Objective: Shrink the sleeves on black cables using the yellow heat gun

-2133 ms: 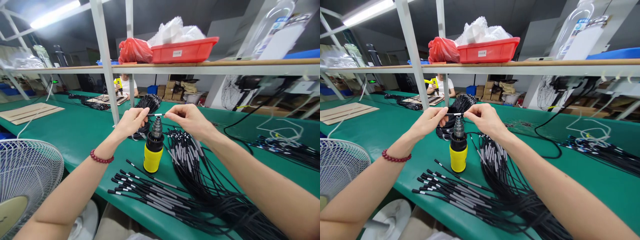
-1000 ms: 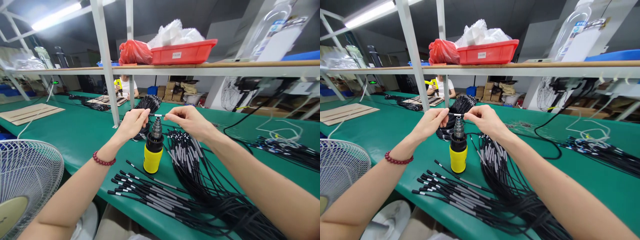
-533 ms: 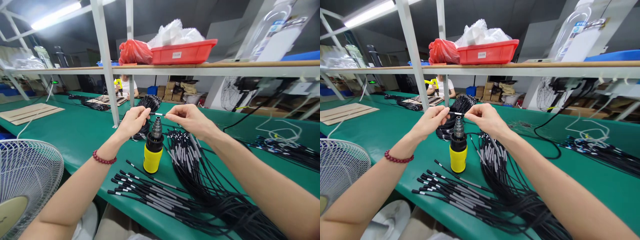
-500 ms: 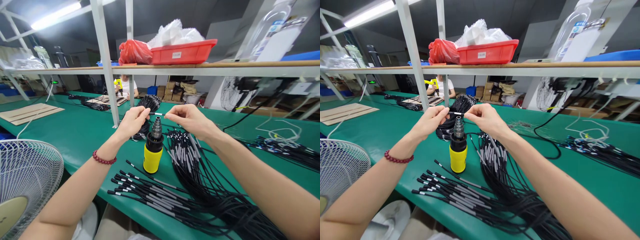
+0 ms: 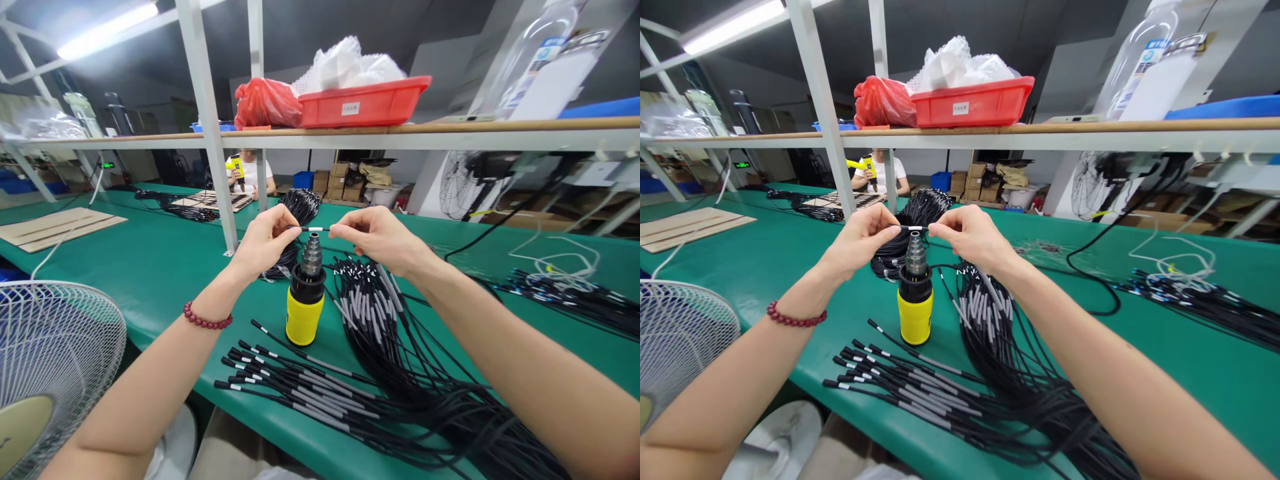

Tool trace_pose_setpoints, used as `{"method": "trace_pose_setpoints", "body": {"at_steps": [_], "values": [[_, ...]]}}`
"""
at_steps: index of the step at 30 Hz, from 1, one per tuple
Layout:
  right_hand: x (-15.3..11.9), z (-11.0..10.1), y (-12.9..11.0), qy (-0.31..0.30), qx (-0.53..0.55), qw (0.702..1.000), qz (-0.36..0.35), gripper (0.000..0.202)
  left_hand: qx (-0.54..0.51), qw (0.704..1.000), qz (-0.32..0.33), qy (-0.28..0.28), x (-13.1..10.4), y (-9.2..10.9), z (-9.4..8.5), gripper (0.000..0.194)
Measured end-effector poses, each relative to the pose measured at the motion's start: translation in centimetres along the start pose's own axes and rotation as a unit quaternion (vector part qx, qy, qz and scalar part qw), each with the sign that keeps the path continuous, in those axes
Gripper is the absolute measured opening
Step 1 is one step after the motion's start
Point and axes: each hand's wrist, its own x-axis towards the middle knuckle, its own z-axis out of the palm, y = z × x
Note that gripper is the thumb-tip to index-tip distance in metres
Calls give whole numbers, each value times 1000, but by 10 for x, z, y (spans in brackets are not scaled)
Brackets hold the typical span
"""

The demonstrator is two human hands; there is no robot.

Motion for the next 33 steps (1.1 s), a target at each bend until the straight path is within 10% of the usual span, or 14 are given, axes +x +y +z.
{"method": "trace_pose_setpoints", "body": {"at_steps": [11,33], "values": [[-5,-1,-5,7,-3,999,-44,25,87,993,-74,-24,-1,0,-2,44],[-5,-6,-2,-2,-117,990,-76,28,26,999,2,28,2,1,-2,15]]}}
